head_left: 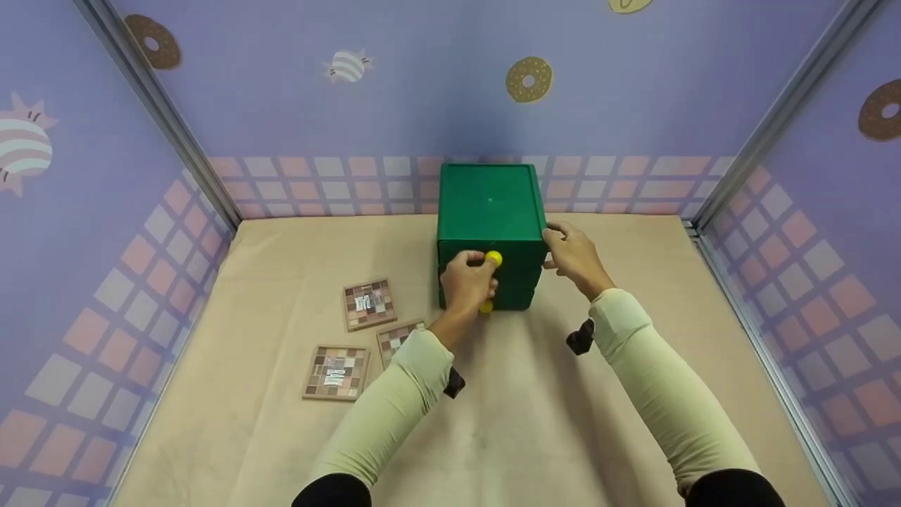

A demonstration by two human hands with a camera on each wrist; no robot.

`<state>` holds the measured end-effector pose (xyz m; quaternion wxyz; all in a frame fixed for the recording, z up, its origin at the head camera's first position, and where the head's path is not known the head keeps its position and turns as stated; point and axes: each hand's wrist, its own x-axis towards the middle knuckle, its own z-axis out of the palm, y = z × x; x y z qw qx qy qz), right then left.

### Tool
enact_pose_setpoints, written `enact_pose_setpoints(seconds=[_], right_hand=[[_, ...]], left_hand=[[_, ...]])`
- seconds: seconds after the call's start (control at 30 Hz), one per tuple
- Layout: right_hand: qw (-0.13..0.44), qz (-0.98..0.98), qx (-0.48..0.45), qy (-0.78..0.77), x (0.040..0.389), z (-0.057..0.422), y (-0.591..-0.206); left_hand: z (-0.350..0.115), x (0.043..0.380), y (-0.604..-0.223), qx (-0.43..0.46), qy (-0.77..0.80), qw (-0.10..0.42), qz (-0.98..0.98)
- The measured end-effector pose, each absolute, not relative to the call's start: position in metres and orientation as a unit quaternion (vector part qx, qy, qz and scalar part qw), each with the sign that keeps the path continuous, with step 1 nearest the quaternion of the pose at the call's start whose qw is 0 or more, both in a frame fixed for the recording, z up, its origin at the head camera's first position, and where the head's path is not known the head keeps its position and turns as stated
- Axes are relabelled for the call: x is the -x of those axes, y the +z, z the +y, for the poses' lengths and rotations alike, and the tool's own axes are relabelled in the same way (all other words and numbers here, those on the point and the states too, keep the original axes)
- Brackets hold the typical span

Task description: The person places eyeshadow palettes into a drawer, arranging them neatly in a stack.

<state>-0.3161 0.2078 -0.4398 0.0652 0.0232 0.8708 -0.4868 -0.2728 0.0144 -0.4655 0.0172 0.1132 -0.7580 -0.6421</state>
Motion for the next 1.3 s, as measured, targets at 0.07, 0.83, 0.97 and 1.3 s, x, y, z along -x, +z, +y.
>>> enact_pose_setpoints(seconds=[0.07,0.83,0.97,1.3], right_hand=[[0.065,0.871,-0.021,-0.487,0.316,0.207,-0.44],[0.066,0.878,-0.014,-0.475,0.315,0.206,-0.441],[0.069,0.877,-0.019,-0.474,0.315,0.207,-0.439],[0.068,0.875,-0.028,-0.478,0.316,0.205,-0.438]], left_hand=[[0.014,0.272,-0.466,-0.114,-0.641,0.019,-0.759],[0.006,0.24,-0.477,-0.081,-0.646,0.037,-0.758],[0.006,0.233,-0.477,-0.075,-0.643,0.035,-0.761],[0.003,0.212,-0.475,-0.08,-0.625,0.008,-0.777]])
